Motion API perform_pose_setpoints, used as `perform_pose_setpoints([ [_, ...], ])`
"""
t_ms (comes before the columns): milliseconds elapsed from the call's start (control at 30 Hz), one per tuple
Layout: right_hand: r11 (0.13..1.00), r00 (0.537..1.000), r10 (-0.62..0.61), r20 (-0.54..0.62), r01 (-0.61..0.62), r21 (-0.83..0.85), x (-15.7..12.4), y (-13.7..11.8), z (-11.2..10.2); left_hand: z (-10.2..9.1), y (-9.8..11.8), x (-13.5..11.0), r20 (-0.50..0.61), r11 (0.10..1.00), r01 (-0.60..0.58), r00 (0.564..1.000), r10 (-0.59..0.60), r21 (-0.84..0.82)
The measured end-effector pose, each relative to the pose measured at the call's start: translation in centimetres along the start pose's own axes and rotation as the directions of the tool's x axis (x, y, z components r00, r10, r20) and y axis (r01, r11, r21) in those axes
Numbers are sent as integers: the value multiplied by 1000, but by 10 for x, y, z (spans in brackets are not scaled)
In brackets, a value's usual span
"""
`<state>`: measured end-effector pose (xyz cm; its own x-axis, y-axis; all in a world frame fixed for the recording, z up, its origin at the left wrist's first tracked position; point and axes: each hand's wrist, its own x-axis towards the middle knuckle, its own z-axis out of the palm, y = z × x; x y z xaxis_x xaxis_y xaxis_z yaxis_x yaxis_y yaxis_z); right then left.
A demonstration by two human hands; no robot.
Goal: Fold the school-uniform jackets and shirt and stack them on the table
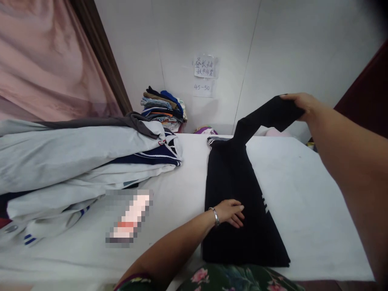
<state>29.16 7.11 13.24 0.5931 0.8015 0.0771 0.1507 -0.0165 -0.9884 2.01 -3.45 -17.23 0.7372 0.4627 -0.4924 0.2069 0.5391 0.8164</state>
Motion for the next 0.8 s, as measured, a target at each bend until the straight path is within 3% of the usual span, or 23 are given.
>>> perform_pose_setpoints([
  [133, 989, 971, 94, 221, -67, -129, -17, -7, -11, -12, 10, -11, -83, 995, -96, 992, 93, -33],
  [267, 948, 927, 131, 351, -12, -319, -49, -18, -8, -32, 33, -14, -260, 967, -214, 950, 173, -139],
  [333, 922, 905, 91, 415, 81, -379, -79, -13, 1, -43, 43, -12, -306, 942, -258, 934, 186, -214],
  [400, 847, 826, 22, 563, 284, -450, -117, 4, 14, -53, 52, -6, -318, 914, -274, 932, 175, -300],
  [467, 686, 663, -13, 748, 550, -476, -159, 34, 30, -63, 57, 2, -327, 888, -270, 934, 147, -371],
  [500, 594, 598, 11, 801, 641, -487, -180, 52, 38, -68, 59, 6, -335, 878, -267, 933, 132, -397],
  [567, 453, 526, 107, 844, 729, -513, -214, 91, 54, -76, 61, 16, -359, 857, -266, 927, 104, -441],
  [600, 423, 495, 141, 858, 753, -504, -227, 110, 62, -79, 62, 20, -369, 848, -267, 925, 92, -458],
  [667, 446, 452, 153, 879, 762, -469, -243, 142, 74, -86, 64, 27, -379, 835, -265, 922, 75, -482],
  [800, 471, 379, 214, 900, 767, -435, -251, 177, 89, -96, 71, 42, -398, 820, -284, 914, 75, -497],
])
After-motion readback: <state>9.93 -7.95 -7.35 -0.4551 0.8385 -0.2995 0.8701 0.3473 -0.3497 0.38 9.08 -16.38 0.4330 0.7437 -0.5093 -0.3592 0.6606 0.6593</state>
